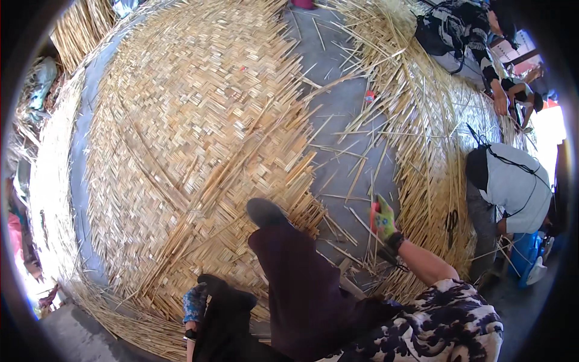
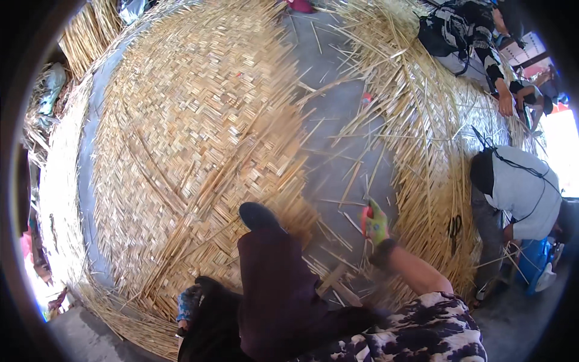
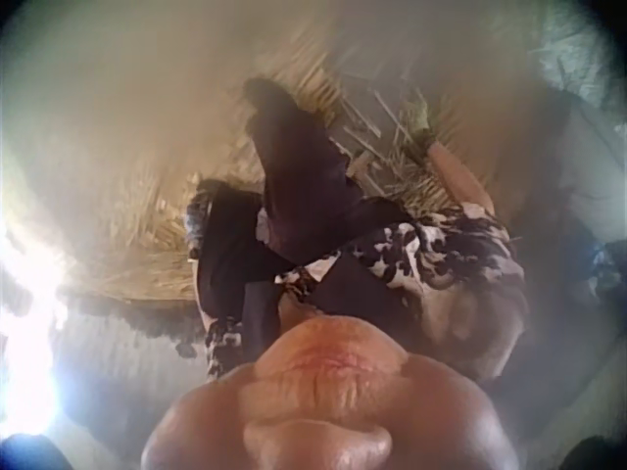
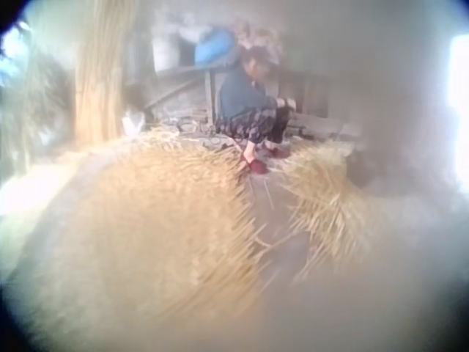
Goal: The person is weaving a large mat or structure using thin wooden or bamboo strips.
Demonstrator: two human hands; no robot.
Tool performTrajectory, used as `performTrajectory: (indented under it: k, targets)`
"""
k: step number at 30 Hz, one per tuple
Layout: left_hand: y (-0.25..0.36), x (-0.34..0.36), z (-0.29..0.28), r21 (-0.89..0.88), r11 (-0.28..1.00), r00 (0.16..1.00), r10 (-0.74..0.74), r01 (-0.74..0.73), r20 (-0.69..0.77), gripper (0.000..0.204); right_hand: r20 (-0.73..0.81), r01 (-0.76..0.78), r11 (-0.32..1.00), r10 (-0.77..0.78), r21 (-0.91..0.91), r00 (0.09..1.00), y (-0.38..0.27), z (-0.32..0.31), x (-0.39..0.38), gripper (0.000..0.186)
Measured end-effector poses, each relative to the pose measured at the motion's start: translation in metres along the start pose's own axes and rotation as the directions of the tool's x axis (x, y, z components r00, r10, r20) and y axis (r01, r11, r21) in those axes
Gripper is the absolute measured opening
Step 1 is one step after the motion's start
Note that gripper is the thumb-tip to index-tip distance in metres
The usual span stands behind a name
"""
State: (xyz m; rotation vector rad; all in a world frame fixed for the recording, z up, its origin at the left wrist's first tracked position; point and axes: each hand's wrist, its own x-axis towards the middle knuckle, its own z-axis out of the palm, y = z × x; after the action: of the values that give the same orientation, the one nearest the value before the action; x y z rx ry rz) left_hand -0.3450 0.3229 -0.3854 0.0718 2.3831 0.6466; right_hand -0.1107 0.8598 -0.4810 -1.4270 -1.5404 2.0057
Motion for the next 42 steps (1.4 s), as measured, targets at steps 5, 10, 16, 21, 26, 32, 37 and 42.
performTrajectory:
  k: [5, 10, 16, 21, 26, 32, 37, 42]
  targets:
    - [0.014, 0.005, -0.002, -0.028, 0.994, 0.994, 0.105, -0.104, 0.019, 0.020, 0.367, 0.461, 0.884, -0.455, 0.078, 0.811, -0.059, 0.079, 0.096, 0.048]
    - [0.005, 0.002, 0.000, -0.008, 0.999, 0.999, -0.042, 0.042, 0.015, 0.020, 0.215, 0.381, 0.884, -0.330, -0.270, 0.919, -0.091, 0.132, 0.211, 0.038]
    - [0.019, 0.005, 0.000, -0.018, 0.991, 0.991, -0.130, 0.130, 0.027, 0.022, -0.066, -0.177, 0.870, 0.165, -0.461, 0.984, -0.101, 0.152, 0.288, 0.029]
    - [0.025, 0.009, 0.001, 0.019, 0.995, 0.995, -0.101, 0.101, 0.022, 0.023, -0.074, -0.066, 0.944, 0.045, -0.324, 0.996, -0.084, 0.164, 0.321, 0.030]
    - [0.015, 0.011, 0.006, -0.011, 0.990, 0.988, -0.141, 0.142, 0.064, 0.020, 0.029, 0.288, 0.925, -0.290, -0.246, 0.957, -0.084, 0.177, 0.352, 0.031]
    - [0.012, 0.010, 0.008, 0.019, 0.981, 0.980, -0.193, 0.193, 0.051, 0.020, 0.091, 0.359, 0.853, -0.351, -0.379, 0.932, -0.125, 0.182, 0.334, 0.026]
    - [0.011, 0.014, 0.008, -0.002, 0.991, 0.990, -0.133, 0.134, 0.049, 0.022, 0.163, 0.541, 0.702, -0.533, -0.463, 0.830, -0.131, 0.178, 0.319, 0.020]
    - [0.006, 0.016, 0.008, -0.029, 0.985, 0.983, -0.169, 0.172, 0.072, 0.022, 0.163, 0.516, 0.724, -0.502, -0.458, 0.849, -0.087, 0.148, 0.312, 0.023]
